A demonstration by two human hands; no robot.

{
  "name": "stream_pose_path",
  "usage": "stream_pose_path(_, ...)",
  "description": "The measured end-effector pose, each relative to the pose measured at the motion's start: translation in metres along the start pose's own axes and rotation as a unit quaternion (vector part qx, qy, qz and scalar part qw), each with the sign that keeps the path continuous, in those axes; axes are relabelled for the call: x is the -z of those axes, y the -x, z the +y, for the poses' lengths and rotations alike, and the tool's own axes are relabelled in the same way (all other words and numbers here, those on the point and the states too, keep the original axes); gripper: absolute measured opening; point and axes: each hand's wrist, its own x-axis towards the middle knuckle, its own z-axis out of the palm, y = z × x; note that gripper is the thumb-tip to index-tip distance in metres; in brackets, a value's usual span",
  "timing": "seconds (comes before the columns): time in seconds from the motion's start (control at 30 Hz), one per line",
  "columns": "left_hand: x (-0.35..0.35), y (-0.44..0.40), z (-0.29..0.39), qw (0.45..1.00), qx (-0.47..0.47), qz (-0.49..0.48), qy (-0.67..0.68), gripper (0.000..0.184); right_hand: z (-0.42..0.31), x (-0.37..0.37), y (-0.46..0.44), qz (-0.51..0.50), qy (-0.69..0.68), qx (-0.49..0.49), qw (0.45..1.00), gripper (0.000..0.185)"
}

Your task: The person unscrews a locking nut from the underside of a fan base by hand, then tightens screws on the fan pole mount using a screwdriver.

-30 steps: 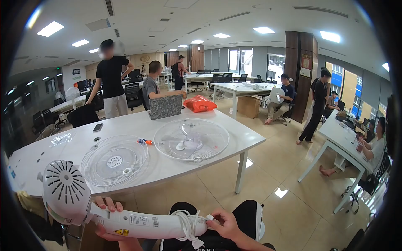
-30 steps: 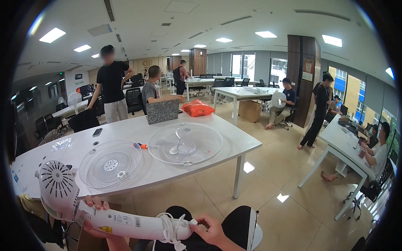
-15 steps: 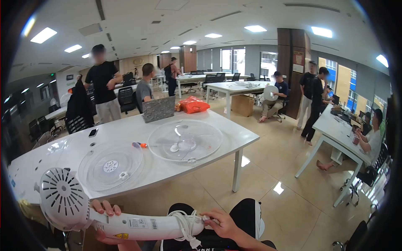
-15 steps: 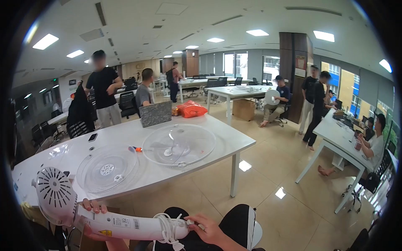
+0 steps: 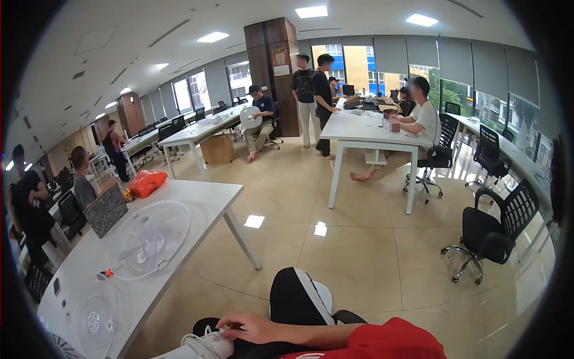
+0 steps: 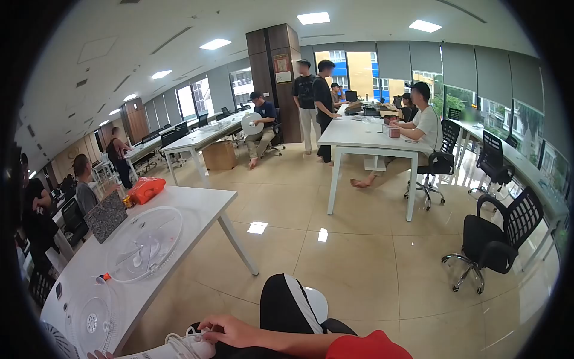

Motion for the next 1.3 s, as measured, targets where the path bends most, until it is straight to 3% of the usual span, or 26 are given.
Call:
stream_pose_path(0.03,0.005,0.0,0.002,1.0,-0.01,0.009,-0.01,0.073,0.003,0.0,0.001,0.005,0.012,0.047,0.999,0.029)
stream_pose_path(0.17,0.001,-0.001,-0.002,1.0,-0.001,0.026,0.005,0.078,0.0,0.004,0.008,0.009,0.018,0.082,0.996,0.029)
stream_pose_path(0.23,-0.03,0.001,-0.013,0.995,-0.005,0.019,0.099,0.079,-0.009,0.004,0.014,0.068,-0.107,-0.036,0.991,0.03)
stream_pose_path(0.37,0.029,0.016,-0.021,0.998,-0.024,0.053,0.03,0.079,-0.001,0.006,0.021,0.101,-0.039,-0.057,0.992,0.033)
stream_pose_path(0.4,0.065,0.023,-0.026,0.971,-0.114,0.115,-0.178,0.077,0.001,0.006,0.023,0.095,-0.054,-0.062,0.992,0.034)
stream_pose_path(0.43,0.083,0.027,-0.029,0.889,-0.199,0.172,-0.375,0.076,0.002,0.006,0.024,0.087,-0.068,-0.065,0.992,0.034)
stream_pose_path(0.47,0.076,0.027,-0.027,0.889,-0.2,0.174,-0.374,0.076,0.001,0.005,0.026,0.086,-0.066,-0.065,0.992,0.034)
stream_pose_path(0.57,-0.002,0.018,-0.018,0.969,-0.097,0.12,-0.191,0.067,-0.002,0.001,0.031,0.064,-0.052,-0.063,0.995,0.033)
stream_pose_path(0.63,-0.04,0.015,-0.011,0.994,-0.026,0.079,-0.065,0.061,-0.006,0.0,0.032,0.06,0.033,0.03,0.997,0.032)
stream_pose_path(0.77,-0.058,0.015,0.001,0.994,-0.048,0.063,-0.075,0.056,-0.025,-0.008,0.039,0.048,-0.004,-0.024,0.999,0.028)
stream_pose_path(0.83,-0.068,0.016,0.003,0.997,-0.056,0.012,0.057,0.055,-0.029,-0.012,0.042,0.086,-0.004,-0.071,0.994,0.026)
stream_pose_path(0.87,-0.067,0.018,0.007,0.996,-0.06,0.012,0.057,0.055,-0.031,-0.011,0.043,0.082,-0.003,-0.068,0.994,0.026)
stream_pose_path(0.93,-0.063,0.024,0.015,0.993,-0.072,0.039,-0.082,0.054,-0.031,-0.01,0.044,0.044,0.051,-0.096,0.993,0.026)
stream_pose_path(1.03,-0.064,0.026,0.021,0.999,-0.046,0.002,0.029,0.053,-0.016,-0.013,0.049,0.024,0.012,-0.054,0.998,0.025)
stream_pose_path(1.07,-0.06,0.027,0.022,0.998,-0.048,0.003,0.028,0.053,-0.019,-0.014,0.05,0.022,0.013,-0.054,0.998,0.025)
stream_pose_path(1.13,-0.046,0.031,0.023,0.998,-0.065,0.021,0.003,0.055,-0.028,-0.016,0.051,0.034,0.059,0.04,0.997,0.026)
stream_pose_path(1.3,-0.043,0.036,0.028,0.998,-0.058,0.038,-0.01,0.055,-0.039,-0.023,0.059,0.074,-0.035,-0.026,0.996,0.026)
